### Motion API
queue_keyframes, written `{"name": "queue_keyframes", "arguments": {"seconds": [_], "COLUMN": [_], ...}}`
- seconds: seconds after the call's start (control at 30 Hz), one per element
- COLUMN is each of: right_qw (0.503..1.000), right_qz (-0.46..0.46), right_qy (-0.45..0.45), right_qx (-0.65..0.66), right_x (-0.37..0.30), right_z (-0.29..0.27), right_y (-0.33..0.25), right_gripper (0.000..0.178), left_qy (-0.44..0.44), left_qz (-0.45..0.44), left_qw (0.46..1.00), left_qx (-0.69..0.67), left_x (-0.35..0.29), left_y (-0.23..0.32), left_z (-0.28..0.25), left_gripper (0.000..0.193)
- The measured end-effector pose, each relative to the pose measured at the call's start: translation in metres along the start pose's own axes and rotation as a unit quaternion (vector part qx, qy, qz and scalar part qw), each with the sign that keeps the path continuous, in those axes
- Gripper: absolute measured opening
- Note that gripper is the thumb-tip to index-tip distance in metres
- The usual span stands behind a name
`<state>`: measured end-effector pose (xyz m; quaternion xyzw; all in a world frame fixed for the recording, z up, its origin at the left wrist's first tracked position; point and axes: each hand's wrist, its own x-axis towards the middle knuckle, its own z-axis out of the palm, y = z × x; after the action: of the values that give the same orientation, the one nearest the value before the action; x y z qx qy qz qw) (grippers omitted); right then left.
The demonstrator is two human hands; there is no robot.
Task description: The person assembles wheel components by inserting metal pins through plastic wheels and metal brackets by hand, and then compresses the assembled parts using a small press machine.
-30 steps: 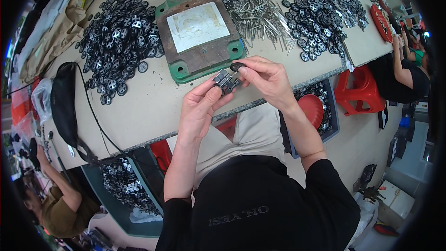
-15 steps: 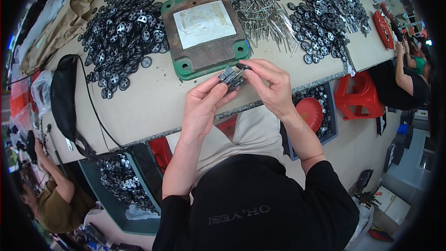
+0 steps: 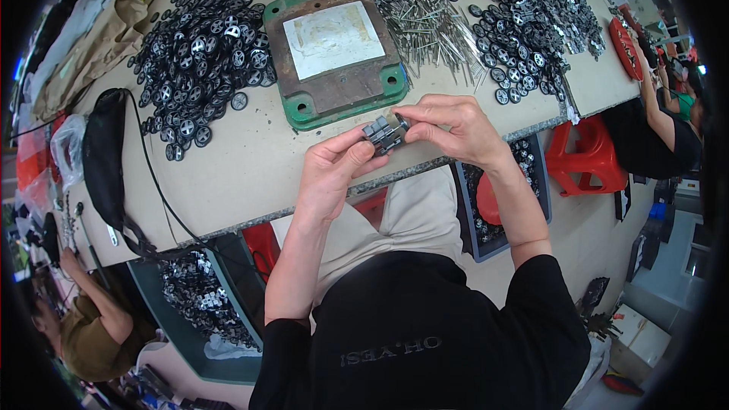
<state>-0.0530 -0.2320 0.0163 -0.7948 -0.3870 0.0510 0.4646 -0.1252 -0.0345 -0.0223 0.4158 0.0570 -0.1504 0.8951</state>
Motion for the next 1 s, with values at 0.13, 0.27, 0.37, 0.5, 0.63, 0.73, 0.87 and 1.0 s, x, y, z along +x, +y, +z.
{"name": "queue_keyframes", "arguments": {"seconds": [0.13, 0.27, 0.37, 0.5, 0.63, 0.73, 0.87, 1.0], "right_qw": [0.991, 0.938, 0.981, 0.997, 0.997, 0.99, 0.992, 0.995], "right_qz": [0.092, 0.231, 0.156, 0.057, 0.061, 0.13, 0.115, 0.086], "right_qy": [0.062, 0.085, 0.046, -0.038, 0.048, 0.059, 0.049, 0.045], "right_qx": [0.07, 0.242, 0.11, 0.028, 0.019, 0.023, 0.019, -0.034], "right_x": [-0.005, -0.007, -0.006, 0.006, 0.021, 0.024, 0.018, 0.019], "right_z": [0.016, 0.028, 0.028, 0.009, 0.0, -0.009, -0.013, -0.052], "right_y": [0.002, -0.003, -0.008, -0.019, -0.02, -0.016, -0.006, -0.009], "right_gripper": [0.021, 0.013, 0.014, 0.018, 0.02, 0.021, 0.021, 0.014], "left_qy": [0.013, 0.029, -0.008, -0.027, 0.084, 0.14, 0.164, 0.184], "left_qz": [0.019, 0.029, 0.009, 0.041, 0.191, 0.258, 0.287, 0.307], "left_qw": [0.999, 0.998, 0.998, 0.943, 0.891, 0.855, 0.823, 0.805], "left_qx": [0.028, -0.049, 0.059, 0.33, 0.403, 0.428, 0.462, 0.473], "left_x": [-0.001, -0.003, -0.005, -0.001, 0.028, 0.068, 0.099, 0.103], "left_y": [-0.002, -0.002, 0.001, 0.036, 0.069, 0.092, 0.09, 0.083], "left_z": [0.001, 0.003, -0.006, 0.008, 0.009, 0.001, -0.02, -0.02], "left_gripper": [0.03, 0.032, 0.032, 0.025, 0.02, 0.019, 0.02, 0.023]}}
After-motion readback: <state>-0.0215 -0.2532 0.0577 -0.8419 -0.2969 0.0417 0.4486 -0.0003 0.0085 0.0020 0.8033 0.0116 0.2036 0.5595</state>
